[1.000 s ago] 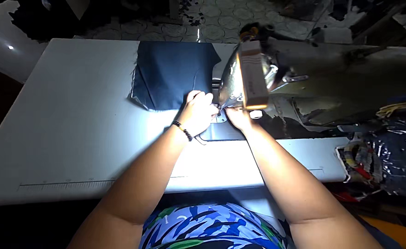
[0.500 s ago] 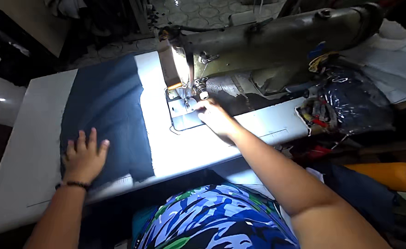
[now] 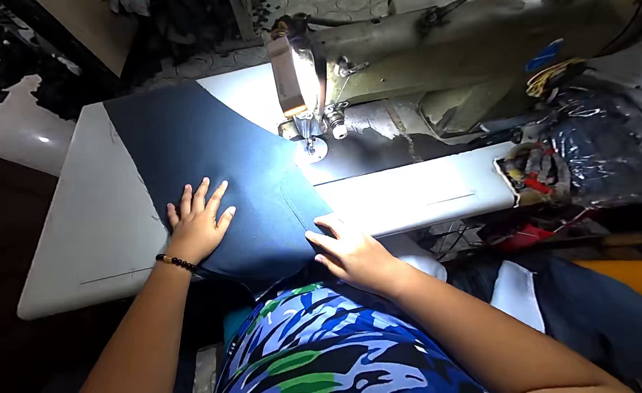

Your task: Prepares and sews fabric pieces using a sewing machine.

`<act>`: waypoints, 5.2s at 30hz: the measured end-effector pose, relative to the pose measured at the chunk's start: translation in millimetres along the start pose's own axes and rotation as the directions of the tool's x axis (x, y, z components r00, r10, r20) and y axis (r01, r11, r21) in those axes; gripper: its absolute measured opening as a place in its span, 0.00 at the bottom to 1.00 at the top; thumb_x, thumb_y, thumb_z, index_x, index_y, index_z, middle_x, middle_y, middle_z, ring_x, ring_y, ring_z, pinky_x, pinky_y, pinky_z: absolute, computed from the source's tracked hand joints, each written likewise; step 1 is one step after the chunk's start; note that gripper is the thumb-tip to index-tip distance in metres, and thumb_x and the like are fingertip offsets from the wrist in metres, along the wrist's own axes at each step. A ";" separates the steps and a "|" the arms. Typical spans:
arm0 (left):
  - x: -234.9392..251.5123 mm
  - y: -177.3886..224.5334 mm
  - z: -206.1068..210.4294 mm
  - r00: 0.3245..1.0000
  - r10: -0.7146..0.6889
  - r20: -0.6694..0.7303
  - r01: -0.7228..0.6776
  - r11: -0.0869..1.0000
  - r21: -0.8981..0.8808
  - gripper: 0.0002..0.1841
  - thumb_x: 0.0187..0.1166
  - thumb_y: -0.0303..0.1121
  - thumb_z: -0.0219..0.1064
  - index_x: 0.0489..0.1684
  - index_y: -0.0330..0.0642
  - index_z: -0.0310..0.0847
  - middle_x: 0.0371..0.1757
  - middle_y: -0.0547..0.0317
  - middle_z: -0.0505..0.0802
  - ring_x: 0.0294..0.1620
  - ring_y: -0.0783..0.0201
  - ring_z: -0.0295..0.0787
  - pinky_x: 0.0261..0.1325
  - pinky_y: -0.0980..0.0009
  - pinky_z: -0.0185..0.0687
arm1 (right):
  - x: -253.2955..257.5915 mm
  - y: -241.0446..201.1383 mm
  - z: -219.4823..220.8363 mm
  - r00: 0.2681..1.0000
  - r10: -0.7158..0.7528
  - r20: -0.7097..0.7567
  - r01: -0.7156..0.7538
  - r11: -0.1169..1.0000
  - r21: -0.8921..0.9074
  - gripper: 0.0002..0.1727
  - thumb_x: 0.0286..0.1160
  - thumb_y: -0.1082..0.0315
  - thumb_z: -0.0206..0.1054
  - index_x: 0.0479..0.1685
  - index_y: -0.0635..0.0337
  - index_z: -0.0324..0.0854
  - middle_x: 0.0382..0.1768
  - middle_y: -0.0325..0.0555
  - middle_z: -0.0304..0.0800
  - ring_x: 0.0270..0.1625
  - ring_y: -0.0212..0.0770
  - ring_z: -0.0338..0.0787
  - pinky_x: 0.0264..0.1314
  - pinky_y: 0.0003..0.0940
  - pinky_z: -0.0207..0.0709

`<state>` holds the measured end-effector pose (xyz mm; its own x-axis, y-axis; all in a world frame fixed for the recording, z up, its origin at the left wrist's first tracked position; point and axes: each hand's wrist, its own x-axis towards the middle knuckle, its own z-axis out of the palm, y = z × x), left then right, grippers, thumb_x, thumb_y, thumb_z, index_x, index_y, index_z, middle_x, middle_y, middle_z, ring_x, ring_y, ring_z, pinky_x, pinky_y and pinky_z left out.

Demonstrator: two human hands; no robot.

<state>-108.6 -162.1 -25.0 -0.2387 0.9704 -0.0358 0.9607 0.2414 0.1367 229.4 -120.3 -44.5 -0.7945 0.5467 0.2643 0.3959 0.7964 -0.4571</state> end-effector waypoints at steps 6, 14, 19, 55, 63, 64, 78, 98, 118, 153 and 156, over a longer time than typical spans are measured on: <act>44.1 53.4 -53.1 0.971 0.237 0.023 -0.235 0.969 -0.083 0.11 0.83 0.32 0.66 0.56 0.42 0.91 0.60 0.43 0.92 0.65 0.41 0.87 0.64 0.34 0.77 | 18.9 -15.1 -9.5 0.978 0.094 0.188 -0.090 0.996 -0.027 0.34 0.71 0.46 0.74 0.75 0.53 0.80 0.71 0.58 0.82 0.73 0.62 0.80 0.69 0.61 0.76; 138.9 123.5 -4.2 0.850 0.509 -0.135 -0.520 0.772 -0.367 0.10 0.83 0.29 0.63 0.46 0.37 0.92 0.48 0.45 0.92 0.49 0.53 0.88 0.59 0.54 0.80 | 33.2 -29.5 -9.8 0.963 0.202 0.181 -0.184 0.976 -0.113 0.18 0.67 0.71 0.69 0.58 0.58 0.82 0.58 0.52 0.84 0.66 0.58 0.81 0.63 0.55 0.78; 134.5 111.5 2.5 0.870 0.457 -0.186 -0.489 0.748 -0.449 0.12 0.86 0.27 0.58 0.50 0.38 0.91 0.53 0.47 0.92 0.53 0.59 0.88 0.62 0.61 0.80 | 9.1 -6.6 -25.9 0.960 0.258 -0.105 -0.250 0.965 0.080 0.10 0.76 0.68 0.63 0.37 0.64 0.89 0.33 0.51 0.91 0.39 0.49 0.94 0.41 0.47 0.88; 119.0 81.3 -12.3 0.817 0.570 0.087 -0.409 0.680 -0.609 0.04 0.73 0.25 0.70 0.31 0.36 0.89 0.37 0.57 0.90 0.39 0.69 0.82 0.47 0.65 0.77 | -27.8 14.2 -0.4 0.957 0.048 -0.287 -0.092 0.985 -0.143 0.13 0.75 0.64 0.61 0.44 0.55 0.92 0.54 0.54 0.91 0.57 0.58 0.89 0.58 0.51 0.83; 133.5 101.1 -39.9 0.759 0.575 0.306 -0.437 0.798 -0.416 0.07 0.80 0.30 0.71 0.38 0.37 0.92 0.43 0.52 0.93 0.45 0.61 0.86 0.54 0.58 0.78 | -30.0 8.1 -17.0 0.960 0.041 -0.276 -0.104 0.971 -0.216 0.09 0.73 0.71 0.63 0.33 0.63 0.88 0.38 0.53 0.90 0.44 0.53 0.91 0.48 0.44 0.86; 135.1 104.5 -43.7 0.750 0.575 0.327 -0.451 0.806 -0.383 0.07 0.80 0.31 0.71 0.39 0.36 0.93 0.43 0.51 0.94 0.47 0.59 0.88 0.56 0.55 0.79 | -30.8 9.0 -17.9 0.962 0.030 -0.270 -0.091 0.972 -0.219 0.08 0.73 0.72 0.63 0.33 0.64 0.88 0.34 0.52 0.88 0.39 0.52 0.90 0.42 0.42 0.86; 142.0 110.0 -54.2 0.733 0.531 0.425 -0.404 0.843 -0.355 0.06 0.78 0.29 0.73 0.47 0.44 0.93 0.36 0.58 0.91 0.38 0.65 0.83 0.50 0.60 0.77 | -27.2 25.6 -23.9 0.977 -0.002 -0.214 -0.023 0.993 -0.113 0.11 0.70 0.67 0.60 0.28 0.60 0.87 0.29 0.49 0.85 0.31 0.47 0.88 0.31 0.41 0.81; 133.1 153.2 -73.9 0.690 0.333 0.642 -0.500 0.862 0.091 0.12 0.79 0.42 0.73 0.36 0.42 0.91 0.42 0.45 0.91 0.51 0.42 0.87 0.53 0.34 0.73 | -41.5 -2.7 -2.0 0.814 0.221 0.538 -0.471 -0.292 0.833 0.16 0.78 0.81 0.52 0.30 0.47 0.73 0.34 0.31 0.83 0.38 0.26 0.84 0.43 0.25 0.81; 89.8 164.1 -46.4 0.927 0.344 0.151 -0.364 0.922 0.134 0.12 0.65 0.33 0.82 0.45 0.46 0.90 0.67 0.42 0.82 0.69 0.37 0.77 0.53 0.40 0.77 | -40.2 26.7 12.0 0.824 0.098 0.558 -0.495 -0.352 0.794 0.16 0.75 0.80 0.55 0.29 0.45 0.77 0.35 0.31 0.86 0.39 0.26 0.86 0.44 0.24 0.82; 108.0 124.8 2.0 0.808 0.582 0.089 -0.575 0.813 -0.091 0.29 0.87 0.53 0.48 0.79 0.48 0.76 0.94 0.56 0.63 0.97 0.48 0.43 0.80 0.16 0.27 | -4.5 16.5 -18.5 0.903 0.429 0.028 -0.346 0.687 0.639 0.13 0.69 0.73 0.57 0.36 0.61 0.90 0.34 0.32 0.89 0.35 0.14 0.80 0.40 0.13 0.74; 109.6 124.0 2.6 0.806 0.587 0.079 -0.580 0.809 -0.094 0.28 0.86 0.52 0.50 0.78 0.48 0.76 0.93 0.55 0.65 0.97 0.48 0.44 0.80 0.16 0.27 | -3.9 17.5 -16.5 0.903 0.429 0.020 -0.340 0.685 0.645 0.12 0.68 0.73 0.58 0.36 0.61 0.90 0.34 0.32 0.89 0.34 0.14 0.79 0.39 0.13 0.74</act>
<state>-15.2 -25.8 -14.5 0.3824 0.9236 -0.0273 0.9027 -0.3671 0.2245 247.0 -104.2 -39.6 -0.5566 0.8304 0.0258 0.2439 0.1930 -0.9504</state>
